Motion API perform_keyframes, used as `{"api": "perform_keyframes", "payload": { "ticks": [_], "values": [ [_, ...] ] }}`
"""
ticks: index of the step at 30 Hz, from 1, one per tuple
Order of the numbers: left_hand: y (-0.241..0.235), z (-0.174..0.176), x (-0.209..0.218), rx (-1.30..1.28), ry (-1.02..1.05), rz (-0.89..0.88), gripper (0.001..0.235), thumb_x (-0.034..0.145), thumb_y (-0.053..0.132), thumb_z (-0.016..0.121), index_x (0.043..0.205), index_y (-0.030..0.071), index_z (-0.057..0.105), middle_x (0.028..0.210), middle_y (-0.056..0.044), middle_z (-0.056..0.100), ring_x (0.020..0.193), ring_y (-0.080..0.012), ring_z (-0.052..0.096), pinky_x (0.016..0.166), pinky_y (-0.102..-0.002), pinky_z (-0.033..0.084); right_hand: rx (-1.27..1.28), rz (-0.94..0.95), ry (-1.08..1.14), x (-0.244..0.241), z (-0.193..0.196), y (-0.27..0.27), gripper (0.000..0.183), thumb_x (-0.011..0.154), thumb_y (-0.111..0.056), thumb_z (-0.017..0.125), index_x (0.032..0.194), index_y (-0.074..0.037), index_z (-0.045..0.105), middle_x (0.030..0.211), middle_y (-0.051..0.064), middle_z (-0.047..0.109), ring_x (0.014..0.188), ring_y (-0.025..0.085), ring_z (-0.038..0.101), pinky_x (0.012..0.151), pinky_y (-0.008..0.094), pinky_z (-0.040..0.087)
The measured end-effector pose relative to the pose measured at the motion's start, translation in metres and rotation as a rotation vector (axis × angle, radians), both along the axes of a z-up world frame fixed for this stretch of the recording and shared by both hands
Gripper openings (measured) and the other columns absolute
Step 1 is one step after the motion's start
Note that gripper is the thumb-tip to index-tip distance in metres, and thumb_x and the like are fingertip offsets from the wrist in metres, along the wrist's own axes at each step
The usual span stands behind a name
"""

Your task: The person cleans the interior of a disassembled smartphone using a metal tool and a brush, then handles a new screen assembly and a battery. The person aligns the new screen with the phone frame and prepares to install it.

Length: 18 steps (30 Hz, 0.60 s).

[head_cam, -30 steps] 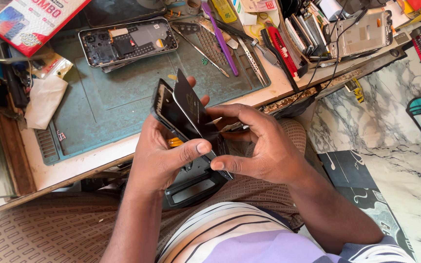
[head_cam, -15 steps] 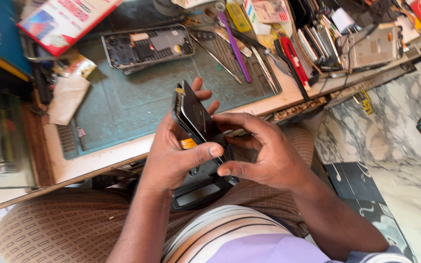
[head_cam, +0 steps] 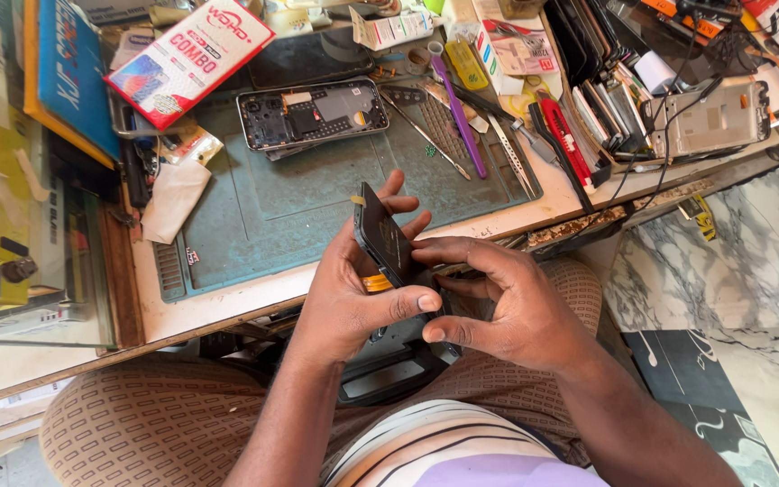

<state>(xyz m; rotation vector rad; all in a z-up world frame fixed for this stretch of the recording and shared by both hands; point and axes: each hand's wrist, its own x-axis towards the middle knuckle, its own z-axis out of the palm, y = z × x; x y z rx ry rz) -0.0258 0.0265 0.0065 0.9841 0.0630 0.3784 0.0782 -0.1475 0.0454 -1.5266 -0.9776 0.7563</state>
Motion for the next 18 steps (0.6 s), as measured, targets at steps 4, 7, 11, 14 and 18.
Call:
{"api": "perform_keyframes", "payload": {
  "ticks": [4, 7, 11, 14, 18],
  "values": [
    [0.0, 0.0, 0.001, 0.028, 0.008, 0.005, 0.099, 0.062, 0.026, 0.098, 0.145, 0.001, 0.049, 0.173, -0.017, 0.029, 0.149, -0.0341, 0.049, 0.117, -0.049, 0.05, 0.004, 0.005, -0.014, -0.001, 0.002, 0.0, 0.069, 0.079, -0.025, 0.088, 0.137, 0.002, 0.061, 0.14, 0.013, 0.061, 0.132, 0.025, 0.063, 0.109, 0.042, 0.053],
    [0.0, -0.004, 0.0, 0.021, -0.007, -0.002, 0.092, 0.066, 0.024, 0.097, 0.143, 0.003, 0.051, 0.173, -0.019, 0.029, 0.148, -0.0345, 0.05, 0.118, -0.049, 0.049, -0.013, 0.003, -0.056, -0.001, 0.001, 0.001, 0.068, 0.079, -0.027, 0.088, 0.136, 0.0, 0.062, 0.141, 0.014, 0.06, 0.133, 0.025, 0.063, 0.108, 0.042, 0.054],
    [0.0, -0.009, 0.002, -0.021, -0.001, 0.004, 0.082, 0.069, 0.022, 0.095, 0.137, 0.005, 0.053, 0.17, -0.022, 0.034, 0.146, -0.0363, 0.052, 0.117, -0.051, 0.049, -0.043, 0.028, -0.172, 0.0, -0.001, -0.001, 0.069, 0.082, -0.04, 0.083, 0.136, -0.003, 0.063, 0.141, 0.015, 0.06, 0.132, 0.027, 0.065, 0.111, 0.042, 0.058],
    [0.003, -0.011, 0.003, -0.11, -0.007, 0.04, 0.07, 0.073, 0.021, 0.092, 0.128, 0.007, 0.052, 0.163, -0.024, 0.039, 0.143, -0.0387, 0.054, 0.115, -0.055, 0.05, 0.047, 0.061, -0.305, -0.002, -0.006, -0.001, 0.067, 0.097, -0.051, 0.068, 0.144, -0.003, 0.061, 0.158, 0.017, 0.051, 0.15, 0.031, 0.051, 0.122, 0.045, 0.046],
    [0.013, -0.014, 0.004, -0.275, -0.094, 0.078, 0.054, 0.081, 0.019, 0.088, 0.118, 0.006, 0.051, 0.153, -0.029, 0.045, 0.138, -0.0444, 0.057, 0.107, -0.057, 0.055, 0.18, -0.01, -0.383, -0.002, -0.014, -0.003, 0.07, 0.098, -0.062, 0.043, 0.136, -0.007, 0.062, 0.163, 0.018, 0.037, 0.154, 0.032, 0.038, 0.129, 0.047, 0.034]
  ]
}}
